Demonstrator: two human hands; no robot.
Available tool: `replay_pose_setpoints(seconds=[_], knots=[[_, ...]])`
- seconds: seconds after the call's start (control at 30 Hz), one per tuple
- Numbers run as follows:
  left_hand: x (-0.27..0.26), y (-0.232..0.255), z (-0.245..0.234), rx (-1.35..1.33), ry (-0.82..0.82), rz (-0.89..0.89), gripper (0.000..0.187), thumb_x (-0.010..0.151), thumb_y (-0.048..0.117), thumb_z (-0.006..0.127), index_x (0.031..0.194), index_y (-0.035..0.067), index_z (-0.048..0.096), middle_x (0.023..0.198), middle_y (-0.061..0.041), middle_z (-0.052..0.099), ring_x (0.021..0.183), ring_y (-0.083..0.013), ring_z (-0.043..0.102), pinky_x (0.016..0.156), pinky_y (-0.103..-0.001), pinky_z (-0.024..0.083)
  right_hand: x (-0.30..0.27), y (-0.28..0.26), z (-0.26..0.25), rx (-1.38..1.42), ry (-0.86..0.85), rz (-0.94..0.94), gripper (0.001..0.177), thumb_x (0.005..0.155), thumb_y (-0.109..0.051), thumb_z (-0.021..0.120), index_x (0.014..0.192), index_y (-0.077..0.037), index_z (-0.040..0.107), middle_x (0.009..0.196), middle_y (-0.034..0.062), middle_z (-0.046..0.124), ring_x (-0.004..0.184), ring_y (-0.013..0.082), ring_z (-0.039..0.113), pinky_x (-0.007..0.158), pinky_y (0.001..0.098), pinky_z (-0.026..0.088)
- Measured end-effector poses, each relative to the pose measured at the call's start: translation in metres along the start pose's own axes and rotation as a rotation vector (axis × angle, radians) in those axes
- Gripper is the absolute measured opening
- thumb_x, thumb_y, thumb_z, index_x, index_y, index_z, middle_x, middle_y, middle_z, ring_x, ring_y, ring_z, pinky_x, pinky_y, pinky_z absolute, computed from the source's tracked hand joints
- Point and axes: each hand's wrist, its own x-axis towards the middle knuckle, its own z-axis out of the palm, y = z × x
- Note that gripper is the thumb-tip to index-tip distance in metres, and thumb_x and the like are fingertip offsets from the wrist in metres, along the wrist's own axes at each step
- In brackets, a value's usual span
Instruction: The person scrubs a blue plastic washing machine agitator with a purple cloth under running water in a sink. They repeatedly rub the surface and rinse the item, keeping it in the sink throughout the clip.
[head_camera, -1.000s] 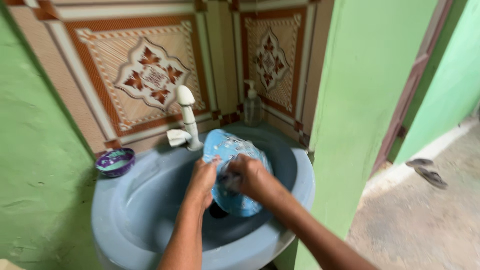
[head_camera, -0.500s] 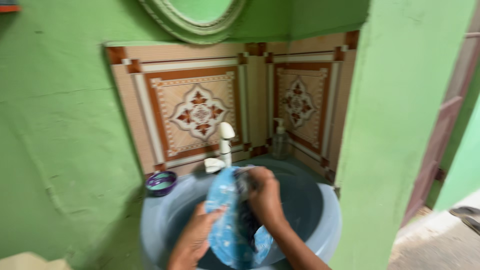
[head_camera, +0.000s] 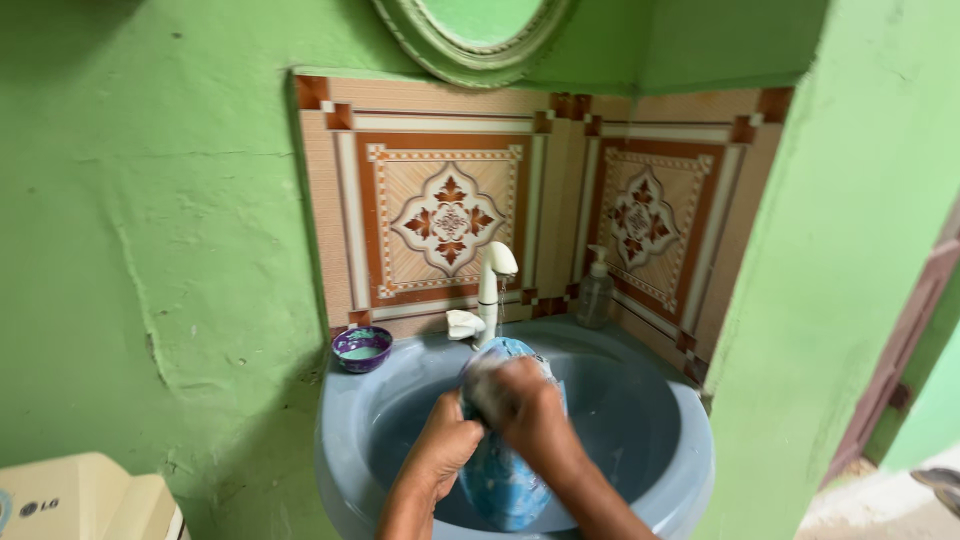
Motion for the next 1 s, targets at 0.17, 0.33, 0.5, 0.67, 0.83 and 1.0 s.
replay_pose_setpoints(seconds=[0.17, 0.33, 0.5, 0.67, 0.83, 1.0], knots=[[-0.001, -0.004, 0.001, -0.093, 0.007, -0.057, 0.049, 0.078, -0.007, 0.053, 0.123, 0.005, 0.067, 0.103, -0.006, 0.074, 0.093, -0.0158, 0.067, 0.085, -0.032, 0.055, 0.008, -0.002, 0.004, -0.001, 0.114, 0.067, 0.036, 0.076, 0.010, 0.072, 0.108, -0.006, 0.071, 0.101, 0.0162, 0.071, 0.091, 0.0326, 0.073, 0.081, 0.0402, 0.058], [0.004, -0.003, 0.000, -0.028, -0.006, -0.133, 0.048, 0.082, -0.008, 0.056, 0.127, 0.003, 0.068, 0.110, -0.009, 0.075, 0.098, -0.0179, 0.068, 0.089, -0.033, 0.055, -0.004, -0.017, -0.002, -0.086, -0.045, -0.148, 0.042, 0.067, 0.011, 0.065, 0.106, -0.006, 0.068, 0.104, 0.0173, 0.067, 0.099, 0.0386, 0.064, 0.089, 0.0467, 0.055], [0.000, 0.002, 0.003, -0.016, -0.043, -0.084, 0.060, 0.079, -0.008, 0.054, 0.137, 0.009, 0.060, 0.121, -0.008, 0.072, 0.106, -0.0171, 0.067, 0.094, -0.032, 0.054, 0.016, -0.006, -0.013, -0.163, 0.017, 0.136, 0.047, 0.079, 0.009, 0.060, 0.121, -0.010, 0.066, 0.108, 0.0153, 0.064, 0.104, 0.0383, 0.066, 0.101, 0.0511, 0.052], [-0.002, 0.010, 0.006, -0.054, -0.088, -0.008, 0.058, 0.083, -0.003, 0.064, 0.140, 0.004, 0.056, 0.131, -0.008, 0.069, 0.117, -0.0161, 0.063, 0.103, -0.030, 0.047, 0.017, 0.070, -0.016, -0.180, 0.008, 0.723, 0.072, 0.079, 0.003, 0.056, 0.150, -0.006, 0.046, 0.140, 0.0239, 0.059, 0.134, 0.0390, 0.053, 0.118, 0.0481, 0.033], [0.001, 0.009, 0.005, -0.095, -0.108, -0.054, 0.062, 0.081, -0.002, 0.064, 0.142, 0.005, 0.055, 0.131, -0.010, 0.070, 0.118, -0.0190, 0.066, 0.103, -0.033, 0.050, 0.010, 0.130, -0.019, -0.031, 0.069, 0.966, 0.071, 0.083, -0.005, 0.049, 0.154, -0.005, 0.041, 0.148, 0.0252, 0.053, 0.139, 0.0372, 0.051, 0.116, 0.0426, 0.040], [-0.002, 0.009, -0.004, -0.190, -0.130, -0.151, 0.064, 0.077, 0.007, 0.071, 0.139, -0.003, 0.060, 0.124, -0.019, 0.072, 0.111, -0.0255, 0.067, 0.097, -0.037, 0.054, 0.015, 0.098, -0.031, -0.081, 0.076, 0.897, 0.072, 0.089, -0.010, 0.049, 0.159, -0.009, 0.032, 0.140, 0.0265, 0.058, 0.126, 0.0384, 0.062, 0.112, 0.0443, 0.044]])
